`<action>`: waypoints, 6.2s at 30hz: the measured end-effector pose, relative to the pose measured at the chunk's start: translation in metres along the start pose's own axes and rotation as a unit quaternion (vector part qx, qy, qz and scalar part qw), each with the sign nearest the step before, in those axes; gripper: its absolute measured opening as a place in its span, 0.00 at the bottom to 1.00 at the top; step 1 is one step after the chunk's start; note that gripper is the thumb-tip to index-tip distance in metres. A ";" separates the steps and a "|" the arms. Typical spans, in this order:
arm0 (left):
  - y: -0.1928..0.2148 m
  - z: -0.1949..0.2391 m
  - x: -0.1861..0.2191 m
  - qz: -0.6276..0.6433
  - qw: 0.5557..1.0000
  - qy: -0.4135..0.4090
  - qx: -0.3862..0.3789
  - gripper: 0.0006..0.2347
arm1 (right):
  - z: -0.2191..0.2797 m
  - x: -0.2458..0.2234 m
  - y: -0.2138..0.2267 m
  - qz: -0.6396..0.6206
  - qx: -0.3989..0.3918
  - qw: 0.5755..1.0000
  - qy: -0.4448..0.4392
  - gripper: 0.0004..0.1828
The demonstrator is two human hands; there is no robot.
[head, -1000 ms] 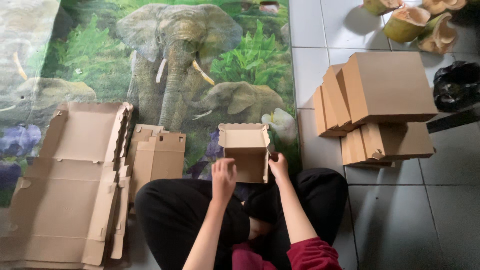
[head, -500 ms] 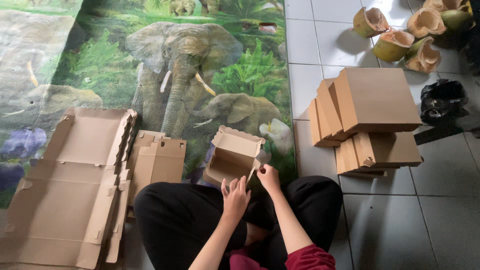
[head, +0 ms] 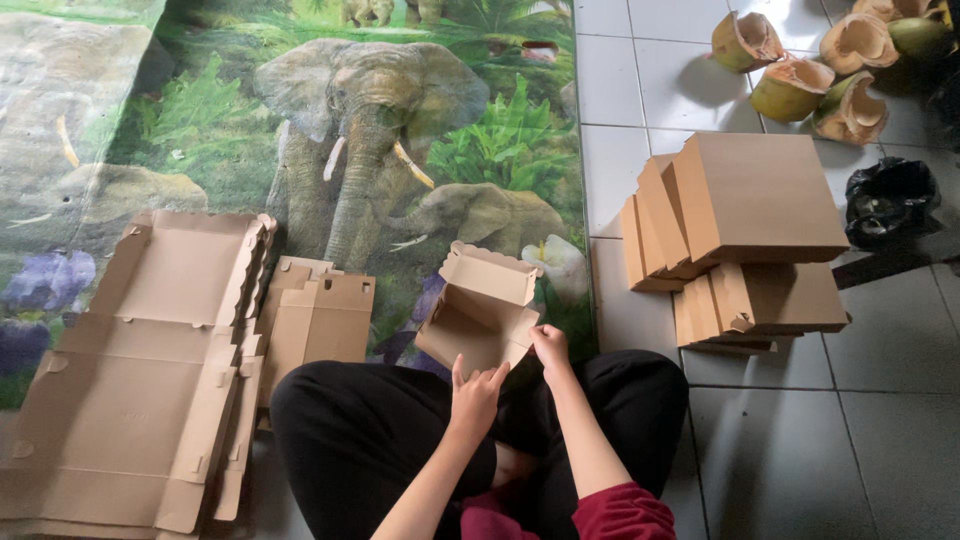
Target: The person sits on the floor and folds flat cardboard pieces into small rectangular boxes by hand. They fold the side flaps and tuck the tabs to secure the structure, then place the finished box onto a nearby stack.
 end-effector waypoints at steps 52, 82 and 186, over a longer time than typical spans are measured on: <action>-0.057 -0.073 -0.030 0.310 0.906 0.198 -0.209 0.03 | 0.030 0.003 -0.031 -0.280 -0.060 0.950 -0.127 0.16; -0.031 -0.073 -0.025 0.353 0.908 0.204 -0.092 0.03 | 0.031 -0.017 -0.030 -0.327 -0.080 0.940 -0.057 0.16; -0.054 -0.084 -0.043 0.253 0.906 0.256 -0.224 0.03 | 0.026 -0.024 -0.033 -0.041 -0.074 0.996 0.012 0.16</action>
Point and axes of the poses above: each hand's wrist, its own z-axis away from the middle knuckle, its own y-axis out of the back of the hand, x = y × z, the point moved 10 cm from there along -z, towards the middle knuckle, and after that the axes turned 14 degrees about -z, right-handed, at the moved point
